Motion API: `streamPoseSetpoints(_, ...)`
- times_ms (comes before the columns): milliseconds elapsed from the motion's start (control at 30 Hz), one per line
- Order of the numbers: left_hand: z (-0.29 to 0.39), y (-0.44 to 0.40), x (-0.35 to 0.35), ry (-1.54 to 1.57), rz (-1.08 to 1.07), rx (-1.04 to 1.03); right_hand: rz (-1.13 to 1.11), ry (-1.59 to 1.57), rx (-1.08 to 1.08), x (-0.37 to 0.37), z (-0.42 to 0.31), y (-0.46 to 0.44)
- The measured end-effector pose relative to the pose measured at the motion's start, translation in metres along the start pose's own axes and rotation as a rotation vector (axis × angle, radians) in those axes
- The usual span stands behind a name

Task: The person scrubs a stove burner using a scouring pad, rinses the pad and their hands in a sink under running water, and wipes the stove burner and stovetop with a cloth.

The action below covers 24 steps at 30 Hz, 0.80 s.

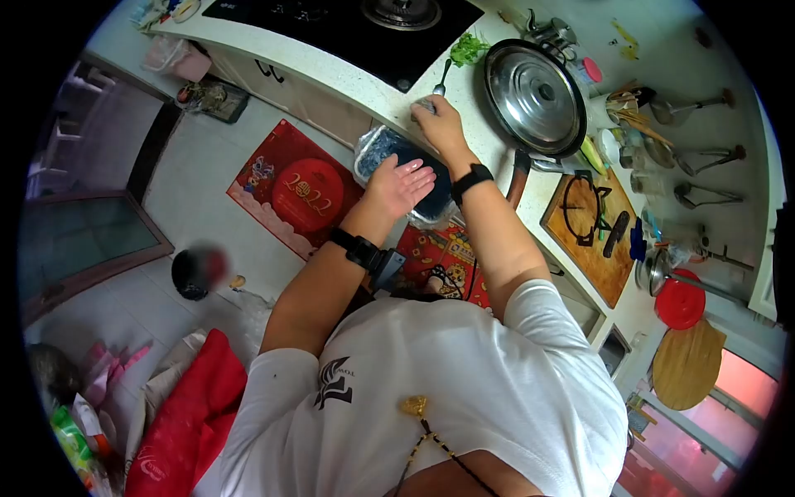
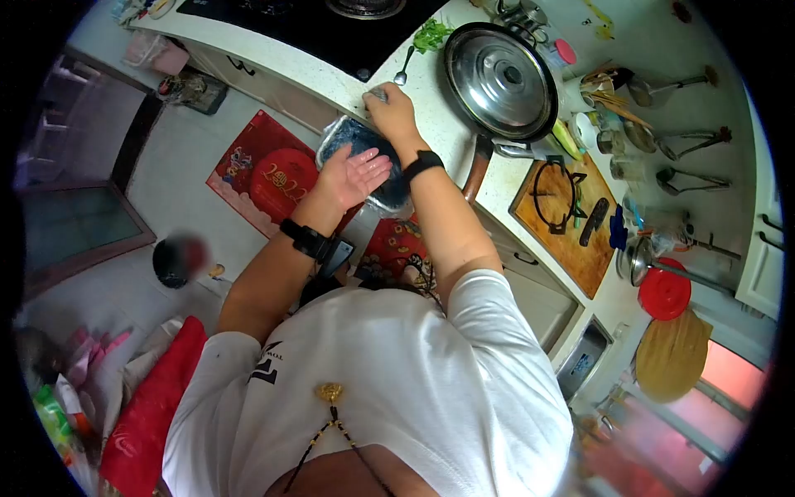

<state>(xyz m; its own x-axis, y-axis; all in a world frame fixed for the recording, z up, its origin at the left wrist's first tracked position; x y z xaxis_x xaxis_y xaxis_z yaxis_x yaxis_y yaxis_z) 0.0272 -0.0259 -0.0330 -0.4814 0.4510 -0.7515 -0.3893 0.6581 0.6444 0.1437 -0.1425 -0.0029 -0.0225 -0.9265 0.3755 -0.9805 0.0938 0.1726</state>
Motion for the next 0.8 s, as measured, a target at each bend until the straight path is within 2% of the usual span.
streamPoseSetpoints(67,-0.011,0.002,0.005,-0.012,0.028,0.013,0.029,0.311,0.431,-0.002,-0.023,-0.003)
streamPoseSetpoints(100,0.022,0.0,0.013,-0.041,0.055,-0.014,0.039,0.265,0.442,-0.03,-0.022,-0.034)
streamPoseSetpoints(167,0.017,-0.006,0.017,-0.029,0.086,0.002,0.019,0.452,0.774,-0.041,-0.023,-0.042)
streamPoseSetpoints(333,0.018,-0.014,0.032,-0.005,0.113,0.02,-0.041,0.668,0.907,-0.045,0.009,-0.012)
streamPoseSetpoints(400,0.021,-0.013,0.034,-0.006,0.112,0.027,-0.012,0.62,0.955,-0.034,0.02,0.03)
streamPoseSetpoints(467,0.024,-0.012,0.035,0.001,0.198,0.018,-0.024,0.613,0.985,-0.02,0.03,0.05)
streamPoseSetpoints(533,0.027,-0.016,0.038,0.0,0.198,0.026,0.07,0.406,0.78,-0.003,0.037,0.065)
streamPoseSetpoints(567,0.029,-0.018,0.039,0.004,0.198,0.025,0.198,0.196,0.441,0.004,0.053,0.07)
streamPoseSetpoints(633,0.026,-0.021,0.036,-0.026,0.2,0.036,0.214,-0.793,-0.17,0.002,0.07,0.067)
streamPoseSetpoints(667,0.025,-0.023,0.028,-0.055,0.189,0.04,0.137,-0.992,-0.173,0.002,0.067,0.066)
streamPoseSetpoints(767,0.023,-0.025,0.007,-0.094,0.189,0.054,0.036,-1.005,-0.115,-0.005,0.051,0.07)
streamPoseSetpoints(800,0.023,-0.026,0.002,-0.146,0.172,0.038,0.021,-0.92,-0.108,-0.006,0.049,0.071)
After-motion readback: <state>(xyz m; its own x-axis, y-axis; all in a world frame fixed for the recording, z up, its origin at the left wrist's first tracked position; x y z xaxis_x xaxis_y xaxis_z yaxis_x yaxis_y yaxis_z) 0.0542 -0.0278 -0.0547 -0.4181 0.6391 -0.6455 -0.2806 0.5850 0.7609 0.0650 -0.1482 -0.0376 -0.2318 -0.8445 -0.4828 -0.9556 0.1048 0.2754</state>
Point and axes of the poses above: each hand's wrist, its own y-axis away from the middle knuckle, its own x-axis out of the back of the hand, z = x × y, the point moved 5 cm from there along -y, towards the middle knuckle, and after that the axes turned 12 degrees about x, right-handed, at the moved point
